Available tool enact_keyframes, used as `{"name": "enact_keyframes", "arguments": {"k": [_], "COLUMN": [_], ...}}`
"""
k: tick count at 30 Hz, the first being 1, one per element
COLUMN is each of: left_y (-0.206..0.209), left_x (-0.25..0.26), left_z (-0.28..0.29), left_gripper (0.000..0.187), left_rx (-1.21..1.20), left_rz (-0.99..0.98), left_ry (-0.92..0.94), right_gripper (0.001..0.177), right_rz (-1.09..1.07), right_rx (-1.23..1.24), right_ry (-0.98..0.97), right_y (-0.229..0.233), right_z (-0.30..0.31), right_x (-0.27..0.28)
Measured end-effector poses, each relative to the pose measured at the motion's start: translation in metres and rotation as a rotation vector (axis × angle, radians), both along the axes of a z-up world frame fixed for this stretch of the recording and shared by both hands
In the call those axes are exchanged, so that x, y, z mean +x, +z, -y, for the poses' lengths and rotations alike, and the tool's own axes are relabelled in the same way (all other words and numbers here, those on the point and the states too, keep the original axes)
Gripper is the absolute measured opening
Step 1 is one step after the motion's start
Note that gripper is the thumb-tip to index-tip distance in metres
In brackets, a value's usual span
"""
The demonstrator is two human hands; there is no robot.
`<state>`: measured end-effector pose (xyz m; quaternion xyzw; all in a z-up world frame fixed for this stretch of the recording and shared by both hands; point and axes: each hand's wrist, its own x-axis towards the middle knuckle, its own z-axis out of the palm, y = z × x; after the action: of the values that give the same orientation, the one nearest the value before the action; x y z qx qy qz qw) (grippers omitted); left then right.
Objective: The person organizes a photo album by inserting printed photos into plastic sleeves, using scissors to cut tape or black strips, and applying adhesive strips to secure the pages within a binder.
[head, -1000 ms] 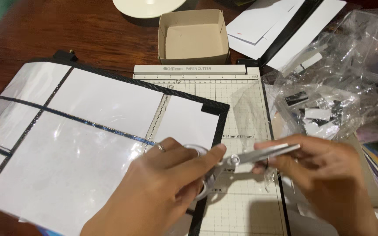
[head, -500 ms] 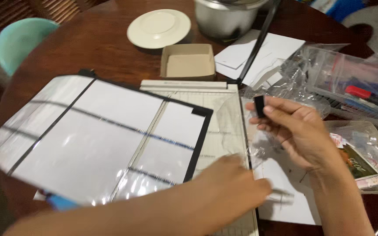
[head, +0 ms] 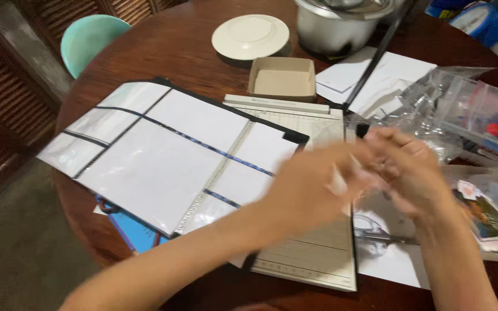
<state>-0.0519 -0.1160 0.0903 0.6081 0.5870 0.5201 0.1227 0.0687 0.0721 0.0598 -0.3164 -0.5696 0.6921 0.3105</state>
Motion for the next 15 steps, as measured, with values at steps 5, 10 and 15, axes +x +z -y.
{"name": "enact_keyframes", "arguments": {"k": [5,10,15], "left_y": [0.018,0.005,0.001], "left_x": [-0.051,-0.078,-0.094], "left_z": [0.044,0.07,0.088], "left_gripper": [0.026,0.013,0.013], "left_rx": [-0.011,-0.069,-0.088], "left_rz": [0.319,0.439,0.464], "left_ry": [0.088,-0.018,-0.085], "right_gripper": [0.02,0.026,0.025], "right_rz": [0.018,0.157,0.207], "right_rx": [0.15,0.332,0.246], "right_ry": [0.247,0.261,0.343], "right_y": [-0.005,0.018,0.028], "right_z": [0.069,0.105,0.11], "right_x": [-0.025,-0.037,-0.049]}}
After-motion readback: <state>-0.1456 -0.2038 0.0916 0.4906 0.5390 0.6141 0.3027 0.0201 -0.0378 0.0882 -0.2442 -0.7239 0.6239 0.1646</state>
